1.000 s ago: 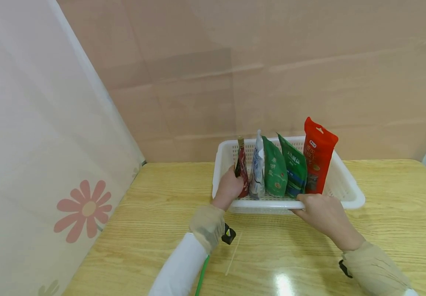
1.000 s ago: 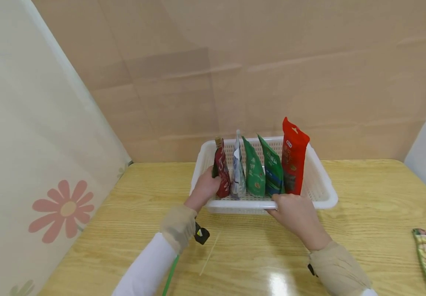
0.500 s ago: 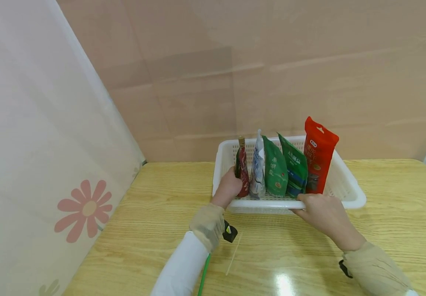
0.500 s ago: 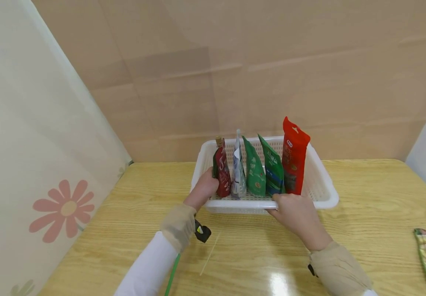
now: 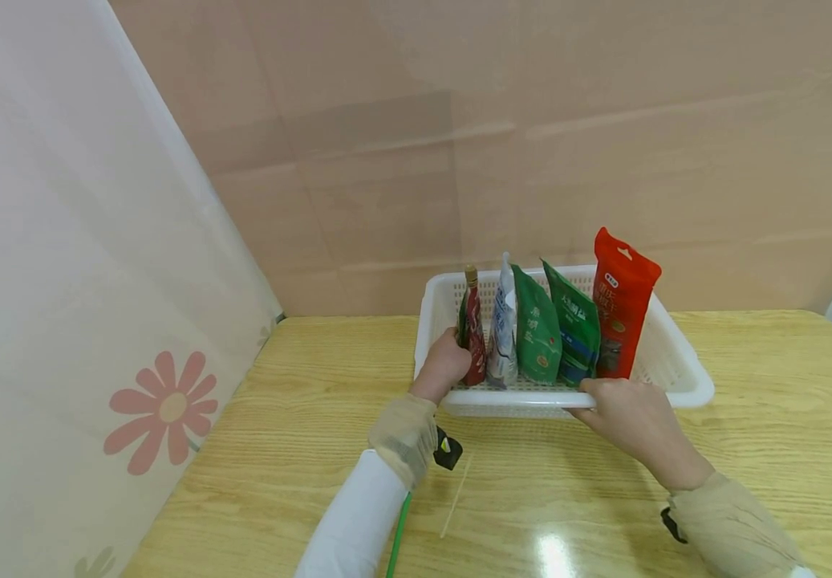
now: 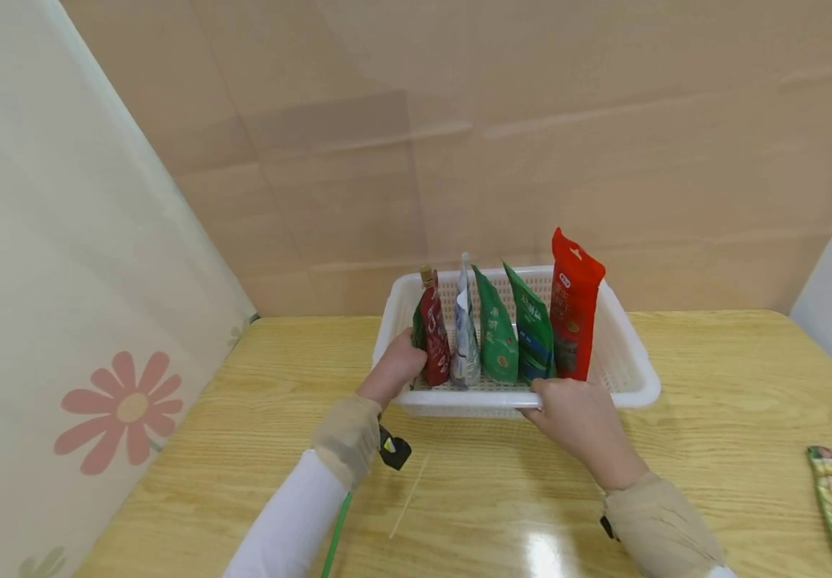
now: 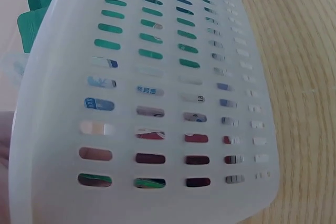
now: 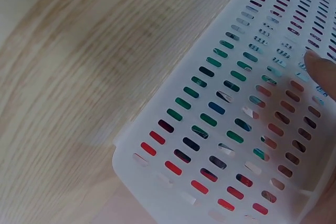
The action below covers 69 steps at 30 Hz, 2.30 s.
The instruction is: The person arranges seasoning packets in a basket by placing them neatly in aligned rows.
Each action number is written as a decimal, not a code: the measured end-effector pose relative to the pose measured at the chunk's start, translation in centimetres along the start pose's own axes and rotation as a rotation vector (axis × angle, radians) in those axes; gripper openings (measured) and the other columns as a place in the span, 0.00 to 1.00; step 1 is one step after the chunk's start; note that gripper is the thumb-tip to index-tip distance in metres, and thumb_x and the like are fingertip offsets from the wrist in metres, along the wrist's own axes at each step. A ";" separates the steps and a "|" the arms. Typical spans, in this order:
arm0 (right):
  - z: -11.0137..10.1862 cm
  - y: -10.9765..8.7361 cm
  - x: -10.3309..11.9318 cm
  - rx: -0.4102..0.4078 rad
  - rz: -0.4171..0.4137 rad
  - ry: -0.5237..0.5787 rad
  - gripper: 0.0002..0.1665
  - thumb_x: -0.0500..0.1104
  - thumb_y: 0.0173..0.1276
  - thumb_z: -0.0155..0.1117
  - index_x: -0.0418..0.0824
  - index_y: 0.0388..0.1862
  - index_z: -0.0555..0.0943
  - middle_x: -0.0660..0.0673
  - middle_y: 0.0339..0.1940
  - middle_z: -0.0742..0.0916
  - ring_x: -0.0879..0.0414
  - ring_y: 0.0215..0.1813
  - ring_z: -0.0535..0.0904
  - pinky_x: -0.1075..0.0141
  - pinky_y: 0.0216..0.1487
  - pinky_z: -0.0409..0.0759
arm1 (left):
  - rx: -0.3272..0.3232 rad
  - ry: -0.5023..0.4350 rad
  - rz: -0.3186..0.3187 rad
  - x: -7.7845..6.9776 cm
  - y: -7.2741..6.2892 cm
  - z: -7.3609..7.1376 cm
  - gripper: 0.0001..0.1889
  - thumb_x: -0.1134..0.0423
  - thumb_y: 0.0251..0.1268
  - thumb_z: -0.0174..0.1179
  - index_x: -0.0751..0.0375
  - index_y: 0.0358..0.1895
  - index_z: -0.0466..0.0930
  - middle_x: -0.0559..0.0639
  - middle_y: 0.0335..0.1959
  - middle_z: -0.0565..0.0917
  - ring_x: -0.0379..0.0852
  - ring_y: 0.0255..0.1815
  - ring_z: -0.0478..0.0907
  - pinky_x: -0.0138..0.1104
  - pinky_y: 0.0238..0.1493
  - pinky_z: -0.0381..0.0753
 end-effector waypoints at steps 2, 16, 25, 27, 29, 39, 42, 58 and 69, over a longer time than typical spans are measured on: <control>0.0 -0.1 0.0 -0.005 0.003 -0.002 0.18 0.49 0.53 0.74 0.48 0.16 0.73 0.54 0.10 0.65 0.60 0.14 0.61 0.67 0.15 0.60 | 0.005 -0.001 0.007 0.0 0.0 0.1 0.24 0.70 0.70 0.45 0.67 0.68 0.60 0.64 0.64 0.72 0.58 0.65 0.70 0.46 0.60 0.74; -0.2 -0.1 0.1 -0.018 0.001 0.000 0.16 0.49 0.53 0.74 0.48 0.17 0.75 0.54 0.10 0.66 0.60 0.15 0.62 0.67 0.15 0.61 | 0.096 -0.087 -0.042 0.6 0.2 1.0 0.35 0.77 0.66 0.44 0.63 0.75 0.46 0.64 0.71 0.63 0.59 0.71 0.62 0.44 0.60 0.72; -0.2 0.0 0.0 -0.021 -0.007 -0.004 0.18 0.49 0.53 0.74 0.48 0.15 0.73 0.54 0.10 0.66 0.59 0.15 0.62 0.67 0.15 0.62 | 0.120 -0.065 -0.048 0.6 0.3 1.2 0.37 0.72 0.69 0.47 0.60 0.77 0.40 0.64 0.72 0.62 0.56 0.63 0.70 0.38 0.48 0.73; -0.2 0.0 0.0 -0.024 -0.012 -0.006 0.18 0.49 0.53 0.74 0.47 0.15 0.73 0.54 0.10 0.66 0.59 0.15 0.62 0.67 0.15 0.63 | 0.124 -0.054 -0.050 0.6 0.2 1.2 0.36 0.71 0.69 0.46 0.60 0.77 0.39 0.64 0.72 0.63 0.54 0.54 0.74 0.37 0.41 0.71; -0.2 0.0 0.0 -0.025 -0.014 -0.004 0.18 0.48 0.53 0.73 0.47 0.15 0.73 0.54 0.10 0.66 0.59 0.15 0.62 0.67 0.15 0.62 | 0.126 -0.040 -0.048 0.5 0.2 1.2 0.36 0.70 0.70 0.46 0.60 0.77 0.39 0.64 0.71 0.64 0.53 0.48 0.74 0.36 0.38 0.69; -0.2 0.0 0.1 -0.020 -0.009 -0.009 0.17 0.49 0.53 0.74 0.47 0.17 0.75 0.54 0.10 0.68 0.59 0.15 0.63 0.66 0.15 0.65 | 0.139 -0.074 -0.043 0.8 0.4 1.4 0.38 0.71 0.68 0.47 0.61 0.77 0.39 0.65 0.73 0.61 0.57 0.66 0.67 0.37 0.47 0.70; -0.1 0.0 0.1 -0.024 -0.007 -0.017 0.18 0.49 0.53 0.74 0.47 0.16 0.74 0.54 0.10 0.67 0.59 0.15 0.63 0.66 0.15 0.64 | 0.141 -0.116 -0.059 0.8 0.4 1.5 0.38 0.73 0.67 0.45 0.61 0.77 0.38 0.63 0.74 0.57 0.57 0.70 0.63 0.39 0.52 0.70; -0.1 0.0 0.2 -0.002 0.003 -0.002 0.17 0.49 0.52 0.74 0.47 0.17 0.74 0.53 0.10 0.68 0.59 0.15 0.64 0.65 0.15 0.65 | 0.005 -0.135 0.015 0.5 0.2 0.4 0.27 0.71 0.68 0.45 0.68 0.70 0.58 0.65 0.67 0.69 0.60 0.68 0.66 0.47 0.63 0.72; -0.1 0.0 0.1 -0.009 0.008 0.001 0.15 0.48 0.52 0.75 0.46 0.18 0.76 0.53 0.11 0.69 0.59 0.15 0.64 0.66 0.15 0.64 | 0.029 -0.048 0.014 0.5 0.4 0.6 0.27 0.73 0.70 0.38 0.70 0.72 0.54 0.66 0.70 0.65 0.61 0.72 0.61 0.47 0.69 0.66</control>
Point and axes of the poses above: each hand's wrist, its own y-axis towards the middle knuckle, its own z-axis out of the palm, x = y × z, the point moved 8 cm from there along y, towards the middle knuckle
